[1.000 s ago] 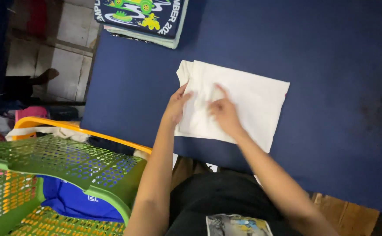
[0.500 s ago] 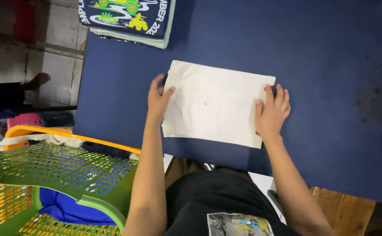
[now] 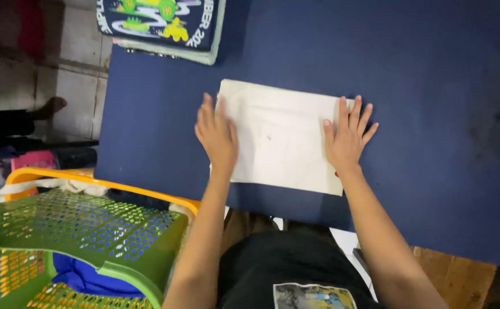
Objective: The person irons a white t-shirt on a blue ironing board, folding it neatly before placing it on a stack. They then retrieve a blue tote bag from a green basket, iron it, fold it, and add it to the same stack.
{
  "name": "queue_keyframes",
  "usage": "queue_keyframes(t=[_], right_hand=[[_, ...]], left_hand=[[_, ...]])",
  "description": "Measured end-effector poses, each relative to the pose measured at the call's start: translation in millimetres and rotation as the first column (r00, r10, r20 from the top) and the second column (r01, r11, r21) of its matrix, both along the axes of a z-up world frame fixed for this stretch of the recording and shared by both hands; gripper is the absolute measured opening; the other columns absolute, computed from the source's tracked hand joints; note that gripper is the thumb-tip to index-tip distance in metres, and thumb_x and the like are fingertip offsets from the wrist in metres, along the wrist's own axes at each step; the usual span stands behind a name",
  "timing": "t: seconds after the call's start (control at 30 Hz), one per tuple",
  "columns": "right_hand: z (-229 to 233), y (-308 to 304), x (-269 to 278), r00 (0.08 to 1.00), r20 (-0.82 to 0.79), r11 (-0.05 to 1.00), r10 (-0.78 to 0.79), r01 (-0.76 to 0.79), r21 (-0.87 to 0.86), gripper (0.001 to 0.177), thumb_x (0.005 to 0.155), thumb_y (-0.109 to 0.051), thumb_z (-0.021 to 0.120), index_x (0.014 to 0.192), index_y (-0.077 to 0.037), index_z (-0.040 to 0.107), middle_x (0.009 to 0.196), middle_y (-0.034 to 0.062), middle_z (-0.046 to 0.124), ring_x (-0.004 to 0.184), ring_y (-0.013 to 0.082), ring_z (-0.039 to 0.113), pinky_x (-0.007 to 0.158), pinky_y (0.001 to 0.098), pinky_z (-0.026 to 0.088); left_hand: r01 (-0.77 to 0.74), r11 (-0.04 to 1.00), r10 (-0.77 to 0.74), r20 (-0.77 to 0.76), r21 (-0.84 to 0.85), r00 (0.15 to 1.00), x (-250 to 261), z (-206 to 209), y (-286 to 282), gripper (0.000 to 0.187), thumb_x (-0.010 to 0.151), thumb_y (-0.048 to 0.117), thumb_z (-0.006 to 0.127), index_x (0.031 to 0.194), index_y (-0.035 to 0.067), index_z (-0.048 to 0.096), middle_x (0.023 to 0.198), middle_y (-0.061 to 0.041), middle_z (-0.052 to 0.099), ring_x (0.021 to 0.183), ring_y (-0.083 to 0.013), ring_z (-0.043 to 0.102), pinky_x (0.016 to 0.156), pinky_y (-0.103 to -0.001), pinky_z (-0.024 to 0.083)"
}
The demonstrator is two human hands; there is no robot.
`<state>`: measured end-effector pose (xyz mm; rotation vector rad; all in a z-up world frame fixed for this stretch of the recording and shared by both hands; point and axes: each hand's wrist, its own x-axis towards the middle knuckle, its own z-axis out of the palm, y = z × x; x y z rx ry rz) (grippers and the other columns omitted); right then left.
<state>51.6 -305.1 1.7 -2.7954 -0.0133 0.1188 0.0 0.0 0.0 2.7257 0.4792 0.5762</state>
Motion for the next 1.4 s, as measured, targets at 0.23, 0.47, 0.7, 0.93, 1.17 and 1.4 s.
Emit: queue_keyframes(t=[0.23,0.47,0.7,0.93,1.17,1.4], right_hand=[[-13,-26,19,0.992,-0.117,0.999,0.042,-0.042,0.002,0.076,0.105,-0.059,0.039,0.169,-0.027,0.014,0.176,0.0055,0.001,0.158,0.0395,-0.007,0.117,0.0761,-0.007],[2,-5,-79,0.969,0.086,0.972,0.23,-0.224,-0.078,0.083,0.096,-0.048,0.054,0.165,-0.009,0.028,0.17,0.0263,0.021,0.154,0.0567,0.008,0.113,0.0798,-0.002],[-17,-47,-142,0.996,0.017,0.994,-0.082,0.083,-0.074,0.081,0.098,-0.056,0.053,0.165,-0.016,0.031,0.166,0.0153,0.028,0.149,0.0455,0.023,0.116,0.0644,0.015],[-69,-83,-182,0.823,-0.396,0.861,-0.408,0.49,0.133,0.035,0.087,-0.053,0.077,0.109,-0.028,0.068,0.08,-0.0052,0.074,0.084,0.0278,0.073,0.077,0.0457,0.055],[-32,-156,-164,0.883,-0.319,0.898,-0.345,0.409,0.161,0.018,0.089,-0.047,0.078,0.088,-0.032,0.068,0.077,-0.0104,0.076,0.082,0.0197,0.075,0.071,0.0365,0.055],[-17,-486,-72,0.901,0.297,0.875,-0.316,0.398,-0.276,0.045,0.122,-0.038,0.064,0.13,0.007,0.069,0.119,0.0373,0.064,0.103,0.0582,0.057,0.079,0.0655,0.041]], left_hand=[[0.237,0.971,-0.21,-0.343,0.038,0.915,-65,-10,16,0.058,0.106,0.05,0.037,0.162,0.038,0.035,0.173,-0.008,0.021,0.156,-0.0473,0.003,0.109,-0.08,-0.006],[0.415,0.907,-0.382,-0.269,0.077,0.884,28,0,-14,0.059,0.107,0.044,0.039,0.164,0.031,0.032,0.173,-0.004,0.022,0.16,-0.0314,0.01,0.121,-0.067,-0.004],[0.411,0.91,-0.317,-0.548,0.054,0.774,52,3,-9,0.079,0.092,0.061,0.055,0.162,0.034,0.03,0.169,-0.005,0.028,0.157,-0.033,0.02,0.117,-0.078,0.005],[0.669,0.74,-0.638,-0.381,-0.064,0.67,118,-96,-178,0.064,0.092,0.029,0.073,0.15,0.032,0.046,0.137,0.003,0.057,0.136,-0.0229,0.046,0.113,-0.066,0.034],[0.608,0.786,-0.609,-0.301,-0.111,0.734,23,-13,-207,0.074,0.097,0.023,0.068,0.162,0.019,0.034,0.163,-0.015,0.036,0.155,-0.0369,0.025,0.121,-0.07,0.016],[0.721,0.653,-0.661,-0.289,0.234,0.692,-32,-5,-201,0.075,0.105,0.062,0.045,0.165,0.022,0.026,0.171,-0.001,0.025,0.159,-0.0266,0.022,0.123,-0.064,0.023]])
